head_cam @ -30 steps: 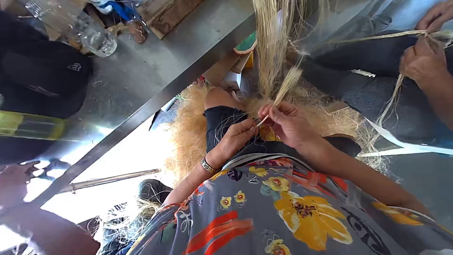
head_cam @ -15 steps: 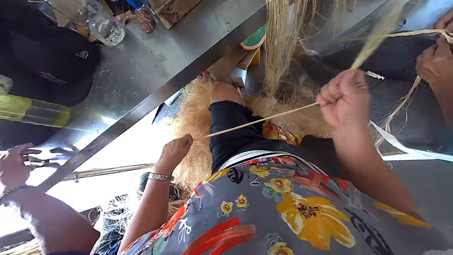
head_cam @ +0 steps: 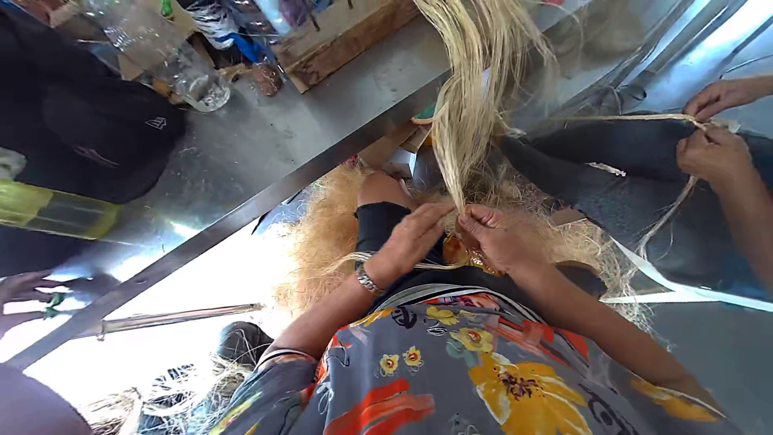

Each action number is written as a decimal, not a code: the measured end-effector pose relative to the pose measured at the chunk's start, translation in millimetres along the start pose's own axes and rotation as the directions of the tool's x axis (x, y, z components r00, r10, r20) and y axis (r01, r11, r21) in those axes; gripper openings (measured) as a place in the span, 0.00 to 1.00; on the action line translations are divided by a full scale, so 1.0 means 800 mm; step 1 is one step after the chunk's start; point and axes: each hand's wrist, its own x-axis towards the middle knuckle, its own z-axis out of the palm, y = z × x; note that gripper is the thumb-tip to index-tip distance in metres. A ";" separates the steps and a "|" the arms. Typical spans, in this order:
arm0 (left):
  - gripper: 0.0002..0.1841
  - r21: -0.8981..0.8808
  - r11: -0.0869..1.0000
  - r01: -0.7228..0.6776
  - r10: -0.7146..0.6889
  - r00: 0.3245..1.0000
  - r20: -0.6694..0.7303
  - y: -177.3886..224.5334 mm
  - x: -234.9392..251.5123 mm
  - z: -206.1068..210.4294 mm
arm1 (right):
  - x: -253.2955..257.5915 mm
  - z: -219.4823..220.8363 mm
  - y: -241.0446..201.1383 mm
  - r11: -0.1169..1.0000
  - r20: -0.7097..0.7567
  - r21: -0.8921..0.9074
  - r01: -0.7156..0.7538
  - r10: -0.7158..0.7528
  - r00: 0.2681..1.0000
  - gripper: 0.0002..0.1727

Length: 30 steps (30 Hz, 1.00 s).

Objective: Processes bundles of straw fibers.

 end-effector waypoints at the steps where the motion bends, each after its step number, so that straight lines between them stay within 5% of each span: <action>1: 0.22 -0.148 0.989 0.002 -0.004 1.000 -0.017 0.001 0.006 0.016 | -0.001 0.000 0.002 1.000 0.000 0.010 -0.021 0.021 1.000 0.14; 5: 0.19 -0.594 0.801 0.072 -0.156 0.984 -0.091 -0.001 0.016 0.052 | -0.006 -0.001 0.008 0.998 0.031 0.035 -0.056 0.055 0.998 0.15; 12: 0.16 -0.794 0.591 0.146 -0.282 0.959 -0.033 0.006 0.039 0.034 | -0.011 -0.004 0.013 0.998 0.120 -0.004 -0.064 0.064 0.991 0.14; 16: 0.22 -0.900 0.419 -0.120 -0.358 0.889 -0.285 -0.015 0.067 -0.034 | -0.017 -0.011 0.013 0.989 0.206 0.143 -0.043 0.013 0.978 0.14; 18: 0.23 -0.869 0.480 -0.116 -0.363 0.876 -0.317 -0.024 0.067 -0.027 | -0.015 -0.012 0.008 0.969 0.145 0.246 0.022 -0.059 0.988 0.14; 20: 0.27 -0.802 0.595 0.056 -0.242 0.964 -0.112 -0.023 0.046 0.015 | -0.008 -0.014 0.004 0.948 0.072 0.308 0.087 -0.114 0.991 0.14; 22: 0.35 -0.754 0.614 0.232 -0.104 0.971 0.214 -0.025 0.026 0.058 | -0.004 -0.019 -0.003 0.937 0.015 0.328 0.119 -0.131 0.991 0.14; 24: 0.40 -0.756 0.548 0.358 0.063 0.884 0.464 -0.034 0.024 0.070 | -0.001 -0.030 -0.018 0.939 -0.075 0.310 0.148 -0.131 0.989 0.14; 26: 0.35 -0.720 0.538 0.437 0.161 0.786 0.597 -0.040 0.021 0.063 | 0.003 -0.049 -0.035 0.935 -0.180 0.286 0.211 -0.164 0.970 0.16; 28: 0.23 -0.704 0.476 0.527 0.235 0.695 0.679 -0.035 0.015 0.047 | 0.013 -0.071 -0.050 0.913 -0.276 0.283 0.294 -0.216 0.936 0.17; 30: 0.21 -0.740 0.288 0.608 0.442 0.602 0.666 -0.012 0.008 0.030 | 0.024 -0.090 -0.060 0.869 -0.369 0.323 0.376 -0.250 0.895 0.17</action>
